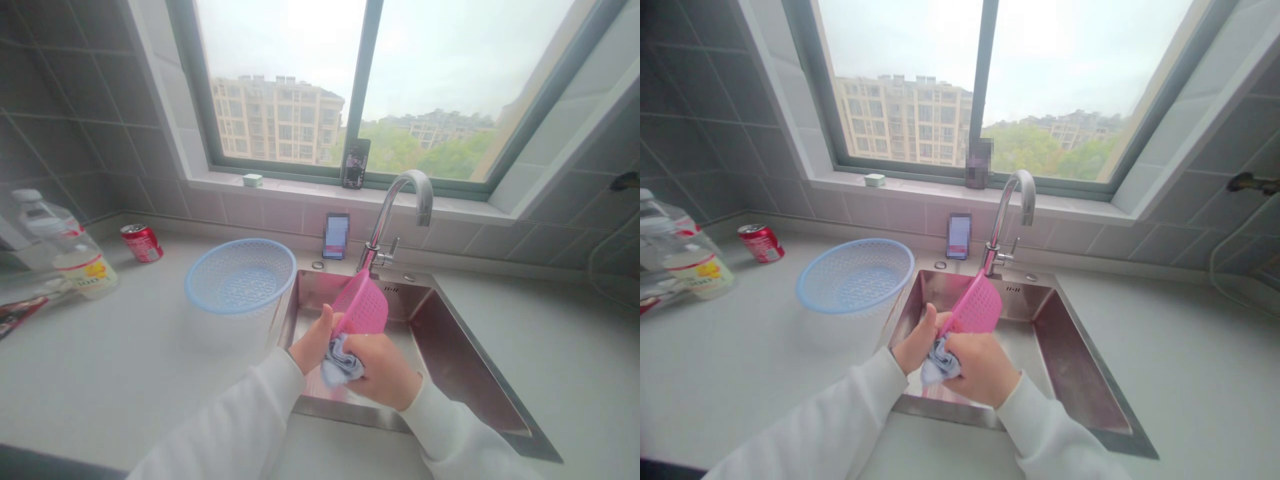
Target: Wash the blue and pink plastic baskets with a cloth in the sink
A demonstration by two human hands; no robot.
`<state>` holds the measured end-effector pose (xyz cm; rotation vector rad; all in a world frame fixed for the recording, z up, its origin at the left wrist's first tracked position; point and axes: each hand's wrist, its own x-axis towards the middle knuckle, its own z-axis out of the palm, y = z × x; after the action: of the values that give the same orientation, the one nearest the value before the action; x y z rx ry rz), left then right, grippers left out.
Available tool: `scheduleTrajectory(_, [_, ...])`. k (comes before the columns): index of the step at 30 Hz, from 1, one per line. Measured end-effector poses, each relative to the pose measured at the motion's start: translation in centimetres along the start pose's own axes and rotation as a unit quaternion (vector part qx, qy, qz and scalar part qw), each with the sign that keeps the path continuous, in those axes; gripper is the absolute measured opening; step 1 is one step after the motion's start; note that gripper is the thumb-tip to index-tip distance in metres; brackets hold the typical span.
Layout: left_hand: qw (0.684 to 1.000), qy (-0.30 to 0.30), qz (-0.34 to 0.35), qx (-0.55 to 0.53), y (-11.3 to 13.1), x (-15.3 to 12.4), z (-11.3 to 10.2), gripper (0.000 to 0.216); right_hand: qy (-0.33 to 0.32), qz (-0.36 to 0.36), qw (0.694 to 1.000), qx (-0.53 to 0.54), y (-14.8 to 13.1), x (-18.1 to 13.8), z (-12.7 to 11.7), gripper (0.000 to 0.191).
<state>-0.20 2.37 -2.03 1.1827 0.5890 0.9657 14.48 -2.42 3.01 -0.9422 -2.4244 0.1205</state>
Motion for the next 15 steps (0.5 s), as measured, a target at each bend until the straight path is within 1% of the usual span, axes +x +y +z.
scheduleTrajectory(3, [1.000,-0.015,0.001,0.021,-0.1,0.0,-0.2,0.093,0.028,0.004,0.999,-0.033,0.6,-0.1,0.0,0.012])
scheduleTrajectory(6, [0.993,-0.042,0.025,0.106,0.3,-0.3,-0.3,0.092,0.078,0.059,0.995,-0.014,2.0,-0.5,-1.2,0.015])
scheduleTrajectory(8, [0.980,-0.056,0.051,0.184,0.9,-0.6,-0.3,0.089,0.110,0.103,0.988,0.014,2.8,-0.7,-2.1,0.020])
scheduleTrajectory(11, [0.959,-0.065,0.061,0.268,2.2,-0.9,-0.2,0.079,0.152,0.160,0.974,0.056,3.6,-0.9,-3.2,0.025])
scheduleTrajectory(15, [0.953,-0.083,0.031,0.290,3.1,-1.4,-0.1,0.054,0.210,0.237,0.945,0.084,5.2,-1.2,-4.3,0.026])
